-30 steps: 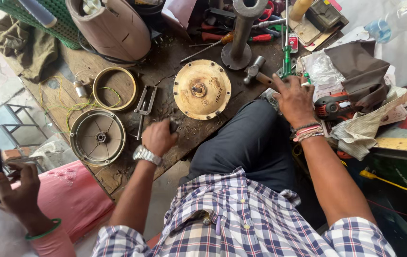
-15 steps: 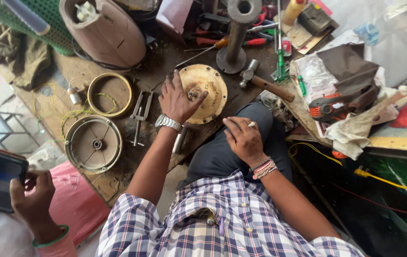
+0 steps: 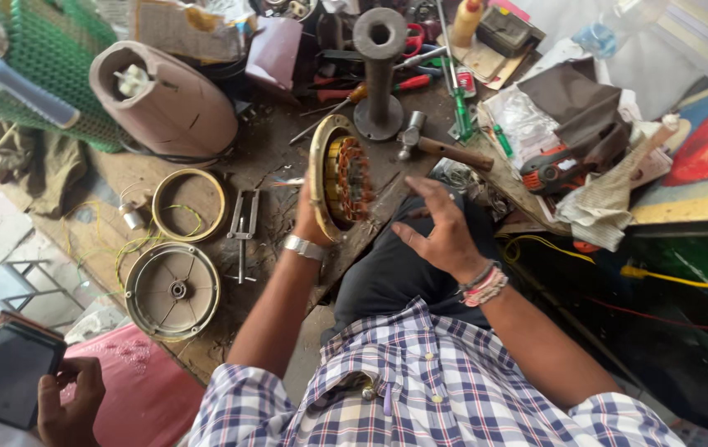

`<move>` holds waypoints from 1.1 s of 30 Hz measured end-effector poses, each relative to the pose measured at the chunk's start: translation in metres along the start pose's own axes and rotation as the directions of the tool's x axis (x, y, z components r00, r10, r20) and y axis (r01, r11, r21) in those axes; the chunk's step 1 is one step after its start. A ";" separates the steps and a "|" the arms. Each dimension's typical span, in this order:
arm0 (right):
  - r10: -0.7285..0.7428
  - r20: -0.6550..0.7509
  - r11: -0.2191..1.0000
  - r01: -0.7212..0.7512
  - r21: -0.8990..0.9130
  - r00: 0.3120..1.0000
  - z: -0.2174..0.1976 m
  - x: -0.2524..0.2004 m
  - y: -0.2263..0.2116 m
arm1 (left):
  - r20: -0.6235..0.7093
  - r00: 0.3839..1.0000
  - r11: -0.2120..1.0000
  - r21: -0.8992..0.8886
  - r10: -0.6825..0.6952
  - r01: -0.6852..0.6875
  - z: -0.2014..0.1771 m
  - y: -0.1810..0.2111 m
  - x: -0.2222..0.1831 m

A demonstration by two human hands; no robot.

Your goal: The person disassembles and reassembles a small electric motor component, likely a fan motor. They use a hammer and a metal rod to press-fit a cylindrical part into the motor housing, then attach a circular metal ring and a stator assembly.

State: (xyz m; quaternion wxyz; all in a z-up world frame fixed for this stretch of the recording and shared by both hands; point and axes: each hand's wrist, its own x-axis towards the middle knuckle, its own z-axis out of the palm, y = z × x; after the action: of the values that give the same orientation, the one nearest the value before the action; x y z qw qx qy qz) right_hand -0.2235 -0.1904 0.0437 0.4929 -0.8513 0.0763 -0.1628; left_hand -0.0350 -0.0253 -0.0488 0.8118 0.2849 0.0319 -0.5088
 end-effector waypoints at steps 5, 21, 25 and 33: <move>-0.248 0.162 0.931 0.281 -0.233 0.955 -0.014 0.032 -0.028 | -0.015 1.000 0.998 -0.063 -0.008 0.007 0.037 -0.009 -0.007; 0.101 0.282 0.995 -0.103 -0.008 0.954 -0.007 0.052 0.007 | -0.070 0.997 0.997 0.074 0.021 -0.015 0.048 -0.026 -0.020; 0.559 0.525 0.803 -0.578 -0.150 0.641 -0.012 0.047 0.026 | -0.154 0.987 0.976 0.217 0.040 -0.006 0.060 -0.024 -0.025; 0.588 0.360 0.770 -0.638 0.025 0.724 -0.022 0.025 0.037 | -0.138 0.986 0.992 0.087 0.098 -0.086 0.038 -0.024 -0.011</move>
State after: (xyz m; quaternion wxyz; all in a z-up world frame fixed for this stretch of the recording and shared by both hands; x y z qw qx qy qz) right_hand -0.2064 -0.2343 0.0269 0.5857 -0.7538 0.2577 0.1497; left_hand -0.0697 -0.0429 -0.0242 0.8179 0.3543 0.0560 -0.4499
